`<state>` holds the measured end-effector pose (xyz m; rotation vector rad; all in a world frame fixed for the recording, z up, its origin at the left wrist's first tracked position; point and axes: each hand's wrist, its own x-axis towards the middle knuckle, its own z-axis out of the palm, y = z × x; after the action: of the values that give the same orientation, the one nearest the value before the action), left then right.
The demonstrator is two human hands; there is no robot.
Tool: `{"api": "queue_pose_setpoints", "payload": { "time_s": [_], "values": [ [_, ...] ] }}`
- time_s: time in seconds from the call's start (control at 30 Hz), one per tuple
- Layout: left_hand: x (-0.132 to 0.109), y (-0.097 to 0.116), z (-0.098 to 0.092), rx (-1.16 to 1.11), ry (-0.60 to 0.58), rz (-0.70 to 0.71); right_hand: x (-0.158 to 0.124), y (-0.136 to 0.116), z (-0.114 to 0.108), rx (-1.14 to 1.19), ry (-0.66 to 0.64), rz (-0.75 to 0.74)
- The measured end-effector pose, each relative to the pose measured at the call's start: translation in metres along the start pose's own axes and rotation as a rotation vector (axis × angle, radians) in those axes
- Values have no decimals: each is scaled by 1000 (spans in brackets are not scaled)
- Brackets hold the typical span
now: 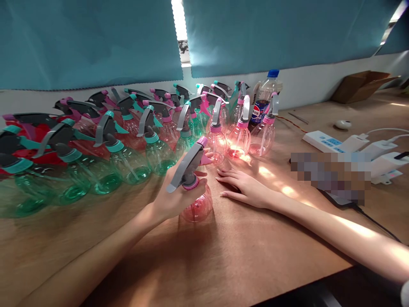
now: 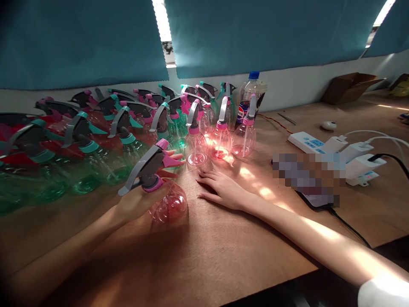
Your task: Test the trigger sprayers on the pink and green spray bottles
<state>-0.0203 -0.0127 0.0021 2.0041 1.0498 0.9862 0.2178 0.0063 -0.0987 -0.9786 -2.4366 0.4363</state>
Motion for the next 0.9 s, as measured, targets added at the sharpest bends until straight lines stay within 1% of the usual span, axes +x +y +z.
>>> {"api": "queue_pose_setpoints", "payload": {
  "time_s": [0.27,0.4,0.5,0.63,0.77,0.83,0.9],
  "values": [
    [1,-2,1,-26,-10,38,1,-3,-2,1,0,-7],
    [1,-3,1,1,-17,20,2,-3,-4,20,2,-42],
    [0,-3,1,13,0,-9,1,-7,-10,74,-21,-50],
    [0,-2,4,-1,40,7,-8,-23,-24,145,-17,-25],
    [7,-2,17,9,47,26,-25,-43,-41,155,37,64],
    [14,0,29,-24,20,34,-35,-50,-48,139,71,113],
    [23,3,46,-71,-7,54,-45,-54,-53,122,107,164]
  ]
}}
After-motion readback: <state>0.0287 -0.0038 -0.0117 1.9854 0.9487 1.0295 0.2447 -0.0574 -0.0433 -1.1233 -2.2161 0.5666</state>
